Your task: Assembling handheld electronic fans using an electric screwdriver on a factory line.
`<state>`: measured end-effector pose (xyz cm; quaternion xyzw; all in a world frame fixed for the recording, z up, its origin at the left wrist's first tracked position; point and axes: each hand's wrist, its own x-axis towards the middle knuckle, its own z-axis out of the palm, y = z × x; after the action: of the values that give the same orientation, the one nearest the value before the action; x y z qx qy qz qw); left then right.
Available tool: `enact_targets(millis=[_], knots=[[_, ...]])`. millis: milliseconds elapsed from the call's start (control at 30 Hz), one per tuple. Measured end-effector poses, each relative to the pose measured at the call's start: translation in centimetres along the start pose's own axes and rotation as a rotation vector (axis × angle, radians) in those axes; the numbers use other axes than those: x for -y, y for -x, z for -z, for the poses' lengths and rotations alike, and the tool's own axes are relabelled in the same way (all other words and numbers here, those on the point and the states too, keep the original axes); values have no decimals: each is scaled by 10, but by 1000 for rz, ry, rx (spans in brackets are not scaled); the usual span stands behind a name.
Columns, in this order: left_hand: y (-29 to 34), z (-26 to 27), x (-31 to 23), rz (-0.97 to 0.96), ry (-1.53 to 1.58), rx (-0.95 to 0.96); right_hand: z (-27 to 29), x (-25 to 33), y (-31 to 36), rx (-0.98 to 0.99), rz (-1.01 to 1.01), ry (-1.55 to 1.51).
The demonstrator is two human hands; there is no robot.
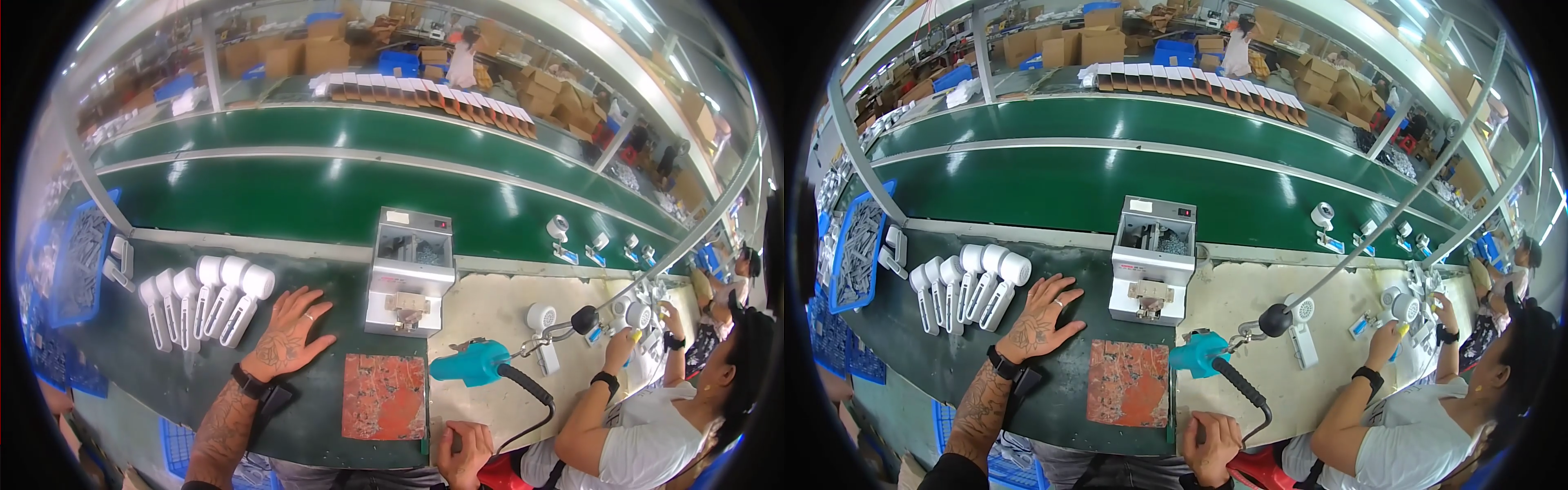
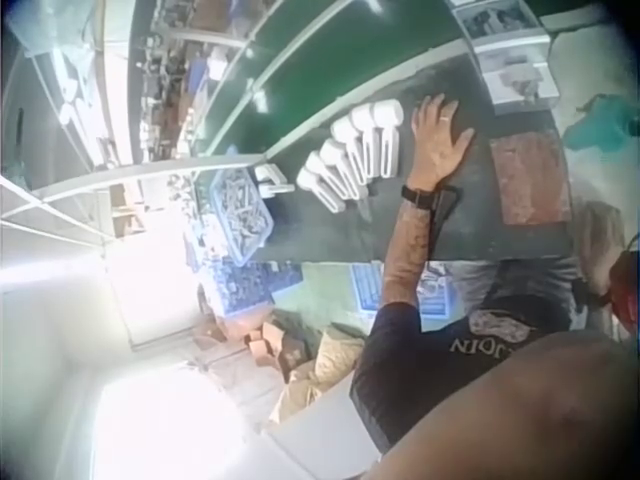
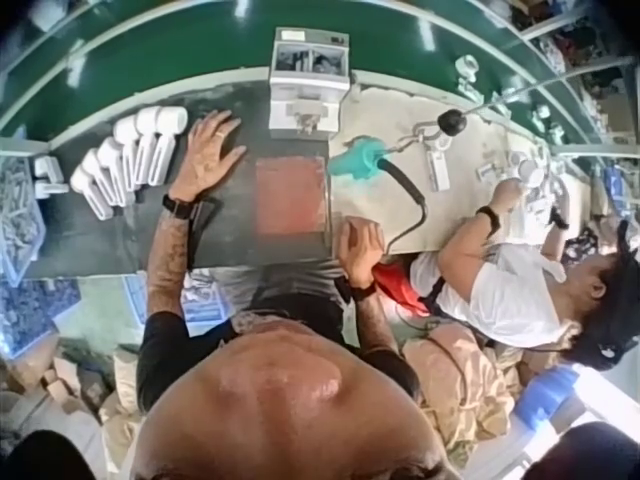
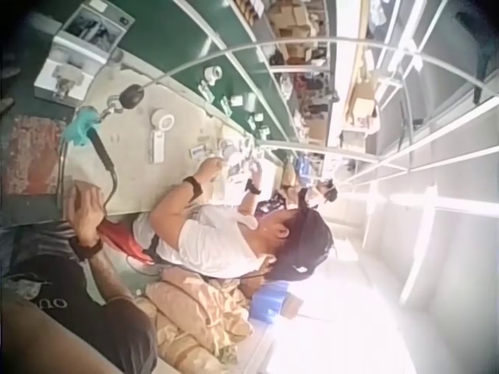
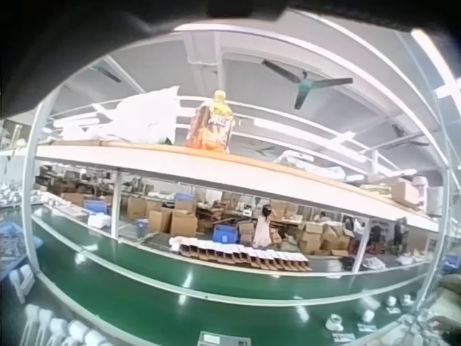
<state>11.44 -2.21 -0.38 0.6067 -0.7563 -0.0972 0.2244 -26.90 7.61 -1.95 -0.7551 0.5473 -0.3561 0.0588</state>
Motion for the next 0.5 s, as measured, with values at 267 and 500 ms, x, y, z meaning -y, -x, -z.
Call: enact_targets(millis=[267,500], knots=[[0,0,-3,-36,69,-118,-2,0,13,6,-30,111],[-3,-4,3,-28,108,-246,-3,-3,2,-20,-9,-12]])
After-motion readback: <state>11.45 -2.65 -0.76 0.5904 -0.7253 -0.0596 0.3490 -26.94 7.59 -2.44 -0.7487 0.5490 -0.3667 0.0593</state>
